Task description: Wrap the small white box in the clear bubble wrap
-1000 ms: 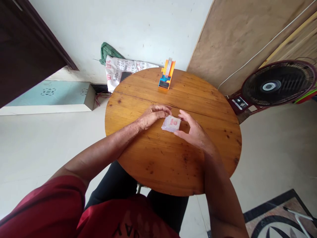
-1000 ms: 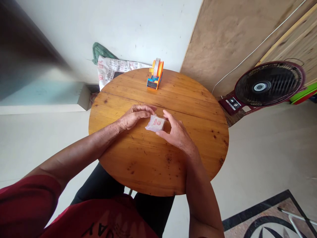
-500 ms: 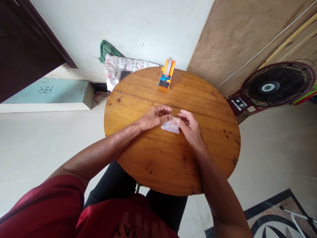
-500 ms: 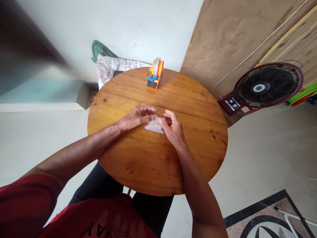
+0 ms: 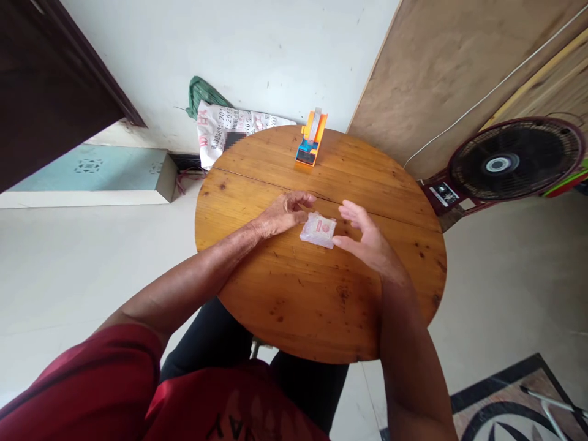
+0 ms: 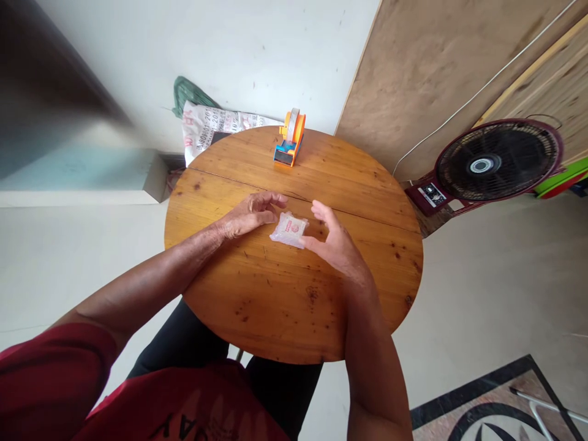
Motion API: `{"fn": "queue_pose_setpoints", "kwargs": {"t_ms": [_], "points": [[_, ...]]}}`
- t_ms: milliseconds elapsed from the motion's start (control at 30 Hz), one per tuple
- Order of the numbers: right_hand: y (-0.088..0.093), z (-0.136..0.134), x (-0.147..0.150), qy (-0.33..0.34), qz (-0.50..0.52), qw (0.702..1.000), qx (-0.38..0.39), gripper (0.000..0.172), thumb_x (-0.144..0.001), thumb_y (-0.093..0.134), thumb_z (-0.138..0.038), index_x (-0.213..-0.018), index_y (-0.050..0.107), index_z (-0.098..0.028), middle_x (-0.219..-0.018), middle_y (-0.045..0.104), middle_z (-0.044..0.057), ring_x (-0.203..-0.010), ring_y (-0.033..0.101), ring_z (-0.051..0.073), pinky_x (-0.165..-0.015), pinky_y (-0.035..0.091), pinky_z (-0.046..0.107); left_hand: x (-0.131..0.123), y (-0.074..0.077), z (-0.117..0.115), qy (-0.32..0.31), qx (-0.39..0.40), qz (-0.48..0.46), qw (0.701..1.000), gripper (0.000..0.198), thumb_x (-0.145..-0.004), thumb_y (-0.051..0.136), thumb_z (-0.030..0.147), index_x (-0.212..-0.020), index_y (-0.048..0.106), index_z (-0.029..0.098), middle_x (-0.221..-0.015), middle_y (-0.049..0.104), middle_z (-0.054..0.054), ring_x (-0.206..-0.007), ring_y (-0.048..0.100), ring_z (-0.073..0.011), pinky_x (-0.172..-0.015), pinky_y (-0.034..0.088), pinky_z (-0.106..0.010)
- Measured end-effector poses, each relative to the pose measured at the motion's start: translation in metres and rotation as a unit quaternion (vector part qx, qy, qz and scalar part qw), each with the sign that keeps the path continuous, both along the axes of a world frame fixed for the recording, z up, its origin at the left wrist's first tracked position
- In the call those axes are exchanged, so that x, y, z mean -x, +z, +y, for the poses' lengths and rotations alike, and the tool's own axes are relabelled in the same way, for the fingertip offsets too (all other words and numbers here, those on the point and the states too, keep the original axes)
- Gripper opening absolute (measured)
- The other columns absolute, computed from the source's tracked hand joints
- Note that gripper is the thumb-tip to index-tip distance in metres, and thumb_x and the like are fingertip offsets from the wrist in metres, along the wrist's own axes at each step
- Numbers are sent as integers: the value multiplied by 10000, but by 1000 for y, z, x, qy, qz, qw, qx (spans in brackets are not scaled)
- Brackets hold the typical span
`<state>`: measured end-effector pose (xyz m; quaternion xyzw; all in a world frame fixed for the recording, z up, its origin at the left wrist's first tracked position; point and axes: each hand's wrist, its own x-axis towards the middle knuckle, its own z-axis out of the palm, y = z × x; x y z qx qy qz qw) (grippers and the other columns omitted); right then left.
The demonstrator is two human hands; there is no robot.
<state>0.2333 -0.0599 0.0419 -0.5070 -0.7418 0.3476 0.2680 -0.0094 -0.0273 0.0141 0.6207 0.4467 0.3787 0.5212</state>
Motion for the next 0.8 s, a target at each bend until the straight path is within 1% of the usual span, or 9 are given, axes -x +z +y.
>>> {"fn": "queue_pose_setpoints", "kwargs": {"t_ms": [100, 200, 333, 433, 500, 567, 700, 800], "points": [[-5, -2, 7, 30, -48, 998, 3, 861, -755, 756, -353, -1519, 360, -341, -1550, 469, 77, -1407, 468, 302, -1153, 381, 553, 4, 4, -3, -67, 12, 13, 998, 574, -667, 668, 231, -1239, 638, 190, -1195, 680, -83, -772, 630, -163, -702, 506, -302], [-11, -3, 20, 30, -94, 995, -27, 827, -742, 741, -302, -1498, 407, -317, -1491, 537, 87, -1355, 518, 325, -1127, 397, 569, 4, 2, -5, -108, 19, -7, 994, 617, -676, 709, 248, -1285, 613, 233, -1159, 691, -77, -788, 639, -174, -685, 508, -294], [-16, -2, 29, 11, -127, 990, -63, 765, -735, 708, -261, -1462, 468, -256, -1380, 630, 111, -1250, 592, 339, -1062, 453, 554, 1, -5, -6, -137, 32, -40, 989, 703, -706, 717, 299, -1377, 529, 207, -1044, 704, -68, -842, 646, -196, -724, 518, -320], [-17, -1, 28, -6, -130, 988, -80, 777, -720, 712, -263, -1458, 468, -270, -1365, 641, 98, -1226, 605, 343, -1043, 466, 552, -2, -7, -8, -126, 19, -41, 991, 707, -707, 729, 324, -1382, 538, 235, -1050, 706, -55, -834, 645, -199, -723, 518, -331], [-17, -1, 26, -15, -132, 987, -89, 784, -719, 714, -260, -1461, 464, -273, -1365, 640, 95, -1233, 601, 346, -1055, 455, 560, -4, -7, -9, -106, 0, -30, 994, 695, -696, 744, 333, -1366, 564, 276, -1066, 708, -42, -793, 634, -189, -686, 507, -319], [-16, -1, 24, -18, -138, 986, -87, 784, -727, 713, -263, -1468, 458, -276, -1375, 633, 99, -1241, 599, 351, -1062, 451, 564, -5, -6, -9, -88, -15, -12, 996, 675, -689, 753, 338, -1342, 588, 298, -1041, 708, -29, -737, 610, -173, -638, 485, -304], [-13, -2, 23, -8, -159, 985, -60, 780, -756, 714, -289, -1486, 441, -272, -1428, 592, 116, -1273, 578, 367, -1072, 443, 577, -5, -3, -7, -84, -17, 27, 996, 581, -711, 742, 358, -1277, 641, 276, -828, 680, -6, -674, 575, -172, -608, 446, -301], [-9, -3, 19, 12, -157, 986, -50, 793, -762, 722, -310, -1497, 426, -287, -1467, 561, 106, -1325, 538, 365, -1098, 417, 592, -5, -1, -7, -85, -16, 41, 995, 555, -723, 734, 358, -1261, 645, 253, -741, 634, 4, -653, 549, -170, -604, 424, -302]]}}
